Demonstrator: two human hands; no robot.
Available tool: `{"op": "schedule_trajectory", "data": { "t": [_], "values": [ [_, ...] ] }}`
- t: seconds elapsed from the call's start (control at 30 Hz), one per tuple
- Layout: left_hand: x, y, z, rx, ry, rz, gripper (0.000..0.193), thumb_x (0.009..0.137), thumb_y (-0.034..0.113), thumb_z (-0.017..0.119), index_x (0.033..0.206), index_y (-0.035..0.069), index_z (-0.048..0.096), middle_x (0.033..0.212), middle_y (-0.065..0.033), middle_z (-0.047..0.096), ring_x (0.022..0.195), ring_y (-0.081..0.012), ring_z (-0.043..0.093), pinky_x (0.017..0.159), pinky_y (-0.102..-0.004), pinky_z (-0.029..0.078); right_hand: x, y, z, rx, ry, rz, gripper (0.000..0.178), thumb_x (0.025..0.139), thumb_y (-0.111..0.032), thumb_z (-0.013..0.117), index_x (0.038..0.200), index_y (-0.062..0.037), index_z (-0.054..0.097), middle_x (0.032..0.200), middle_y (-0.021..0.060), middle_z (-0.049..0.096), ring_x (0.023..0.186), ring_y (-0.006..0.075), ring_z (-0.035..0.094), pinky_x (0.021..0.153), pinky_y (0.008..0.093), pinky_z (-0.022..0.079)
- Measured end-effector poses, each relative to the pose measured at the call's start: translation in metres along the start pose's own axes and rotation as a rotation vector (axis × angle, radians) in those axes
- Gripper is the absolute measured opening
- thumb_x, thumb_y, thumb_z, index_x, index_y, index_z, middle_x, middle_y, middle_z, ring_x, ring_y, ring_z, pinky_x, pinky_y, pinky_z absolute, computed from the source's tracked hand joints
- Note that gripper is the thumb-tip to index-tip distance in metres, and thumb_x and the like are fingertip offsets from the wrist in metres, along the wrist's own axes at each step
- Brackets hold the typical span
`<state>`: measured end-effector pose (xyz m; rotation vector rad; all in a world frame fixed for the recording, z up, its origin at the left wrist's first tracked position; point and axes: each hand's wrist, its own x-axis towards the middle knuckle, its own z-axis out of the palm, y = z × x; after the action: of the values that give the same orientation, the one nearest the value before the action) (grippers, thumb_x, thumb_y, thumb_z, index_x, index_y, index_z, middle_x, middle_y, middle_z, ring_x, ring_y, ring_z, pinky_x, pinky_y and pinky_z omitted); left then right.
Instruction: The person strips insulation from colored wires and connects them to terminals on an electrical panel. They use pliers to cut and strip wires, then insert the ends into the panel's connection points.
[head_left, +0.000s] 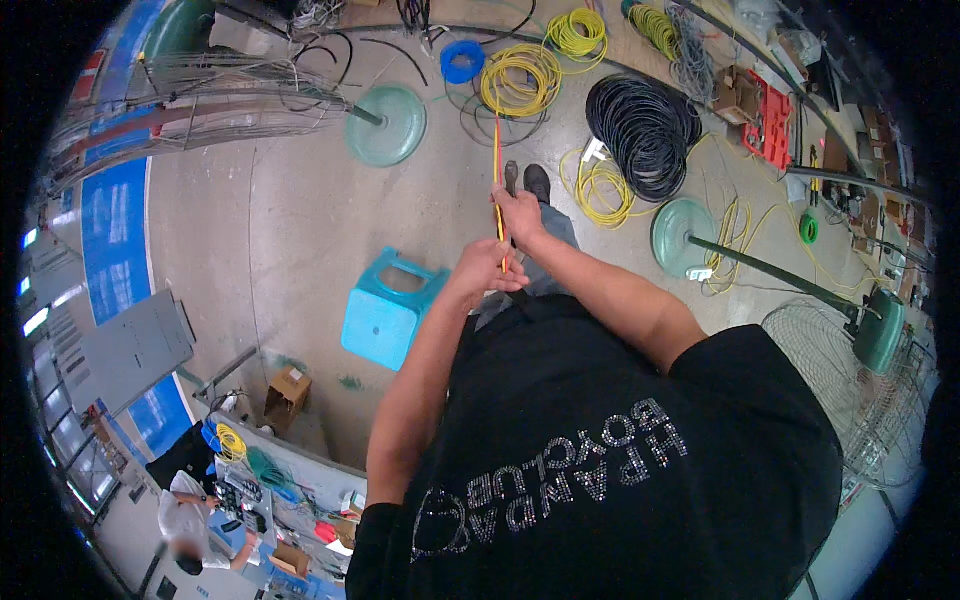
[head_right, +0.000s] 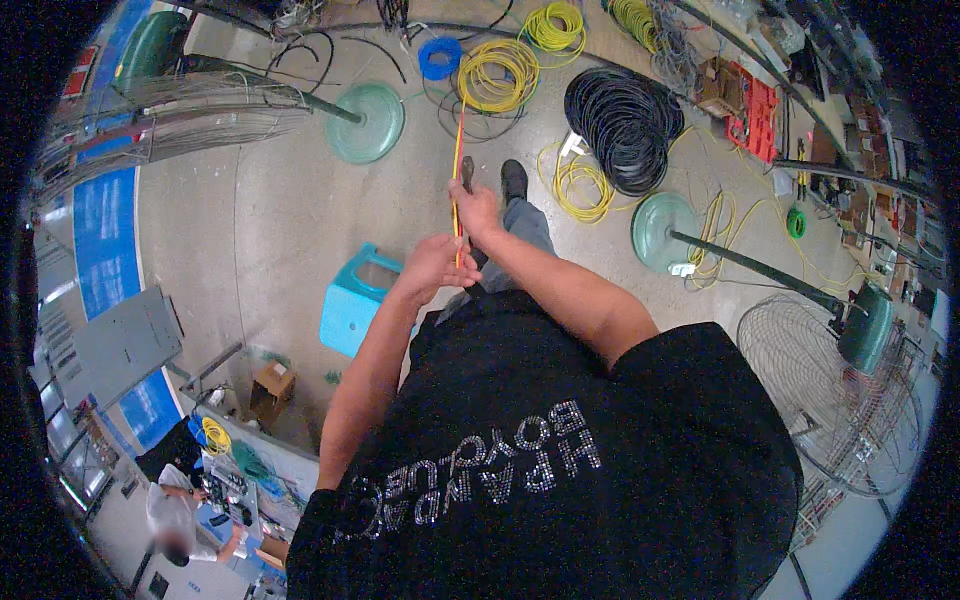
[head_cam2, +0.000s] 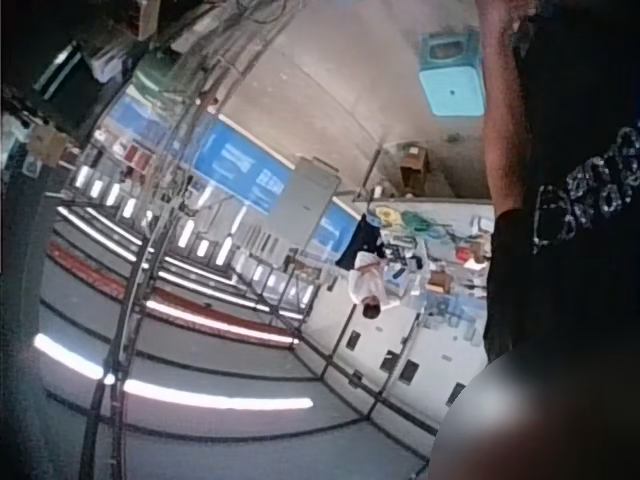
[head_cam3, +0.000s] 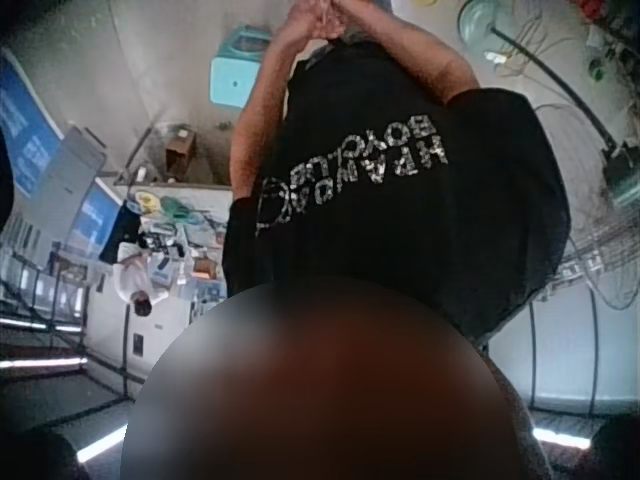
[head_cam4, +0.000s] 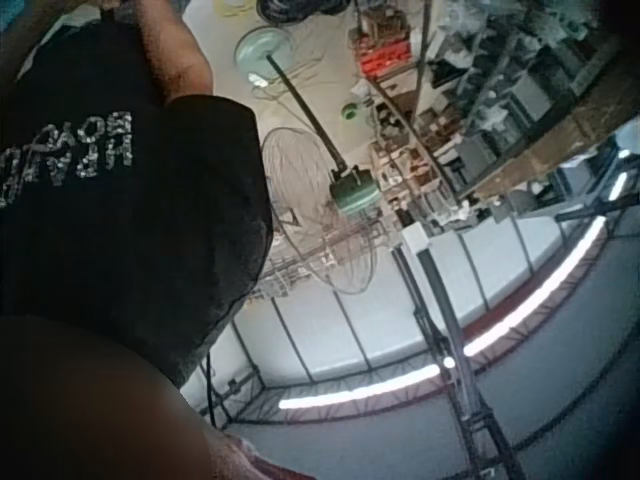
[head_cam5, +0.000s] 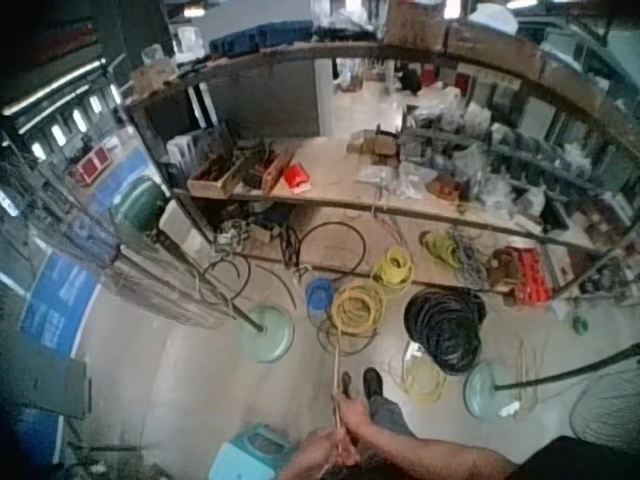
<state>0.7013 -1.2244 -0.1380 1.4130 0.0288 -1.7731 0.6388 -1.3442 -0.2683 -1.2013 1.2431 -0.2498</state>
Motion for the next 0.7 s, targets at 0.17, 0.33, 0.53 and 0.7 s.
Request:
{"op": "schedule_trajectory", "data": {
  "t": [0.17, 0.33, 0.53, 0.7],
  "values": [
    [-0.001, -0.013, -0.004, 0.056, 0.059, -0.010, 0.026, 0.103, 0.027, 0.047, 0.103, 0.001, 0.054, 0.083, -0.0143, 0.066, 0.071, -0.0277, 0.073, 0.062, -0.0361, 0.062, -0.001, -0.014, -0.012, 0.134, -0.225, 0.142, 0.036, 0.091, -0.040, 0.069, 0.086, -0.0049, 0.072, 0.068, 0.0009, 0.060, 0.053, 0.0142, 0.051, 0.048, 0.0310, 0.040],
    [0.002, -0.035, -0.001, 0.053, 0.098, -0.006, 0.024, 0.101, 0.025, 0.047, 0.101, 0.002, 0.054, 0.082, -0.0146, 0.065, 0.068, -0.0274, 0.072, 0.060, -0.0359, 0.061, 0.008, -0.028, -0.025, 0.099, -0.424, 0.374, 0.031, 0.093, -0.036, 0.068, 0.088, -0.0058, 0.072, 0.066, 0.0001, 0.058, 0.051, 0.0114, 0.049, 0.046, 0.0292, 0.038],
    [-0.003, -0.045, -0.003, 0.077, 0.129, -0.041, 0.025, 0.100, 0.024, 0.047, 0.098, 0.001, 0.056, 0.080, -0.0138, 0.065, 0.067, -0.0261, 0.072, 0.058, -0.0334, 0.060, 0.018, -0.011, -0.027, 0.076, -0.508, 0.434, 0.028, 0.093, -0.034, 0.067, 0.085, -0.0074, 0.071, 0.067, 0.0006, 0.060, 0.052, 0.0115, 0.052, 0.045, 0.0286, 0.038],
    [-0.006, -0.045, -0.017, 0.043, 0.025, -0.032, 0.028, 0.100, 0.030, 0.050, 0.103, 0.002, 0.058, 0.086, -0.0140, 0.068, 0.078, -0.0247, 0.073, 0.067, -0.0345, 0.060, 0.009, -0.023, -0.026, 0.211, -0.477, 0.484, 0.024, 0.092, -0.031, 0.069, 0.084, -0.0085, 0.070, 0.069, 0.0003, 0.061, 0.053, 0.0119, 0.053, 0.045, 0.0293, 0.038]
  ]
}}
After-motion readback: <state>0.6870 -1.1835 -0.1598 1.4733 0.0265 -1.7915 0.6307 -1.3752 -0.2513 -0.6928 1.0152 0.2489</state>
